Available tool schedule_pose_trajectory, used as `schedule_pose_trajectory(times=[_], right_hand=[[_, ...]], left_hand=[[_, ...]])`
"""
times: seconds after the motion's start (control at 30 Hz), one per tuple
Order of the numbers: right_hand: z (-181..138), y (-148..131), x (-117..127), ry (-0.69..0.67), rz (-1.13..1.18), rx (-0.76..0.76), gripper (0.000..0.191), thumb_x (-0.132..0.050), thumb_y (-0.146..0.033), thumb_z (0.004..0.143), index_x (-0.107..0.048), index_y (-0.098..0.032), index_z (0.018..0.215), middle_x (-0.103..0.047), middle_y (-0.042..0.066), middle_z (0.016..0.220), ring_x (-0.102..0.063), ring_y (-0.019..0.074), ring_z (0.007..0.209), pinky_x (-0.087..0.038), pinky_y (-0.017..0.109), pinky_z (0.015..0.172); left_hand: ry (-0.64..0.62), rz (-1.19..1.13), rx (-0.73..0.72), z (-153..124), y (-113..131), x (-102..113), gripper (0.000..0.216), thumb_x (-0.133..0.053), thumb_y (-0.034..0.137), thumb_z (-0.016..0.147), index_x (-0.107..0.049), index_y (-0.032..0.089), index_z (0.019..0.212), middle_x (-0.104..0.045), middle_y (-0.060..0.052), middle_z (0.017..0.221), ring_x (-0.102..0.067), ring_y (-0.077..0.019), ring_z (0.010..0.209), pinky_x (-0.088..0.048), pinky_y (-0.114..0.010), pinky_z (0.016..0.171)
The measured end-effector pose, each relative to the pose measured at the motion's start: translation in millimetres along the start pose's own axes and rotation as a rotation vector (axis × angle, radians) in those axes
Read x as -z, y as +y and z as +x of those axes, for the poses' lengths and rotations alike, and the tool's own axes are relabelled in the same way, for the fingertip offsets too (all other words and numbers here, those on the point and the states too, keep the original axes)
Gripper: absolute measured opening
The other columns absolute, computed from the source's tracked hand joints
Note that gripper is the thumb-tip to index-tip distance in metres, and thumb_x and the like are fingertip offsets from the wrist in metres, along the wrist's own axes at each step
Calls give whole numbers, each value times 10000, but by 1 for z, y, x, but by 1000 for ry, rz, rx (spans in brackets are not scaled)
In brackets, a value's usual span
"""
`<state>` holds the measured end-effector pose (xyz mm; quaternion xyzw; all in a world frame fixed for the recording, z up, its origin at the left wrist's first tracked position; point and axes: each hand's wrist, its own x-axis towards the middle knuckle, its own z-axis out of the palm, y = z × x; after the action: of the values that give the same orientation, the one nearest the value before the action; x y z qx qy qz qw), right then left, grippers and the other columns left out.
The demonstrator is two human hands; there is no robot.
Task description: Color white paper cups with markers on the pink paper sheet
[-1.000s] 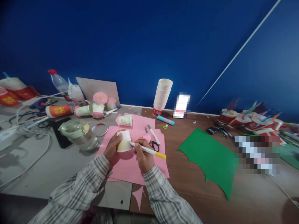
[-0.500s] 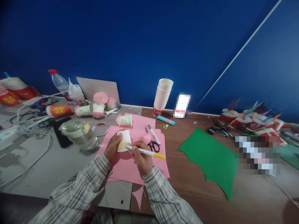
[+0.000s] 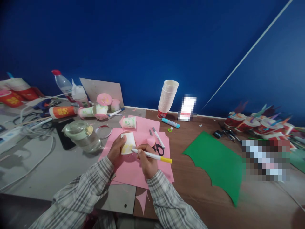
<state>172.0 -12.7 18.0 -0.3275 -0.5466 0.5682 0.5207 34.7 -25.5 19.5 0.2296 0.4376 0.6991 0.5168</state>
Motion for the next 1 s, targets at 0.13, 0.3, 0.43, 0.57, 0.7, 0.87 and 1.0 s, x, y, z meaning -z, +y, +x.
schedule_pose_trajectory(times=[0.13, 0.3, 0.43, 0.57, 0.7, 0.87, 1.0], right_hand=[[-2, -7, -3, -23, -72, 10, 137, -549, -290, 723, -634, -181, 717, -555, -37, 478, -479, 116, 407, -383, 201, 382], [-2, -11, -4, -25, -90, 30, 133, -544, -284, 723, -629, -183, 708, -557, -36, 476, -480, 114, 404, -389, 195, 373], [-2, -10, -4, -55, -101, 40, 132, -552, -292, 724, -631, -187, 720, -570, -32, 491, -493, 117, 414, -404, 199, 382], [-3, -10, -4, -73, -153, 55, 131, -558, -299, 728, -631, -192, 744, -575, -31, 509, -500, 120, 418, -411, 203, 389], [-3, -9, -4, -77, -222, 83, 121, -562, -282, 724, -639, -191, 738, -566, -36, 508, -493, 119, 413, -403, 204, 397], [-2, -9, -2, -101, -160, 82, 105, -560, -253, 696, -639, -193, 663, -585, -26, 535, -504, 125, 447, -419, 216, 432], [-2, -10, -2, -84, -128, 52, 120, -553, -270, 708, -641, -189, 703, -568, -35, 478, -488, 123, 401, -403, 211, 391]], left_hand=[[7, 12, -5, 0, 0, -1, 396, -600, 380, 676, -572, 156, 1000, -600, -61, 677, -573, -218, 567, -453, -323, 487], [2, 26, -8, -1, 1, -1, 403, -607, 394, 665, -573, 154, 987, -590, -55, 663, -565, -216, 556, -450, -321, 478], [-6, 6, -4, -1, -1, 0, 398, -597, 389, 678, -566, 172, 1011, -543, -17, 604, -525, -185, 494, -450, -320, 471], [-15, -13, -5, -1, -2, 1, 386, -595, 379, 683, -567, 179, 1013, -529, -6, 597, -492, -162, 468, -453, -319, 477], [-5, -21, 2, 0, -2, 0, 389, -610, 379, 670, -567, 182, 1002, -531, -7, 603, -488, -159, 472, -420, -286, 439], [6, -24, 7, 0, -2, 0, 391, -616, 386, 665, -563, 178, 992, -527, -5, 598, -490, -157, 475, -396, -263, 419], [2, -18, -4, 0, -2, 0, 383, -598, 379, 682, -560, 173, 1003, -523, -6, 593, -487, -161, 468, -416, -287, 439]])
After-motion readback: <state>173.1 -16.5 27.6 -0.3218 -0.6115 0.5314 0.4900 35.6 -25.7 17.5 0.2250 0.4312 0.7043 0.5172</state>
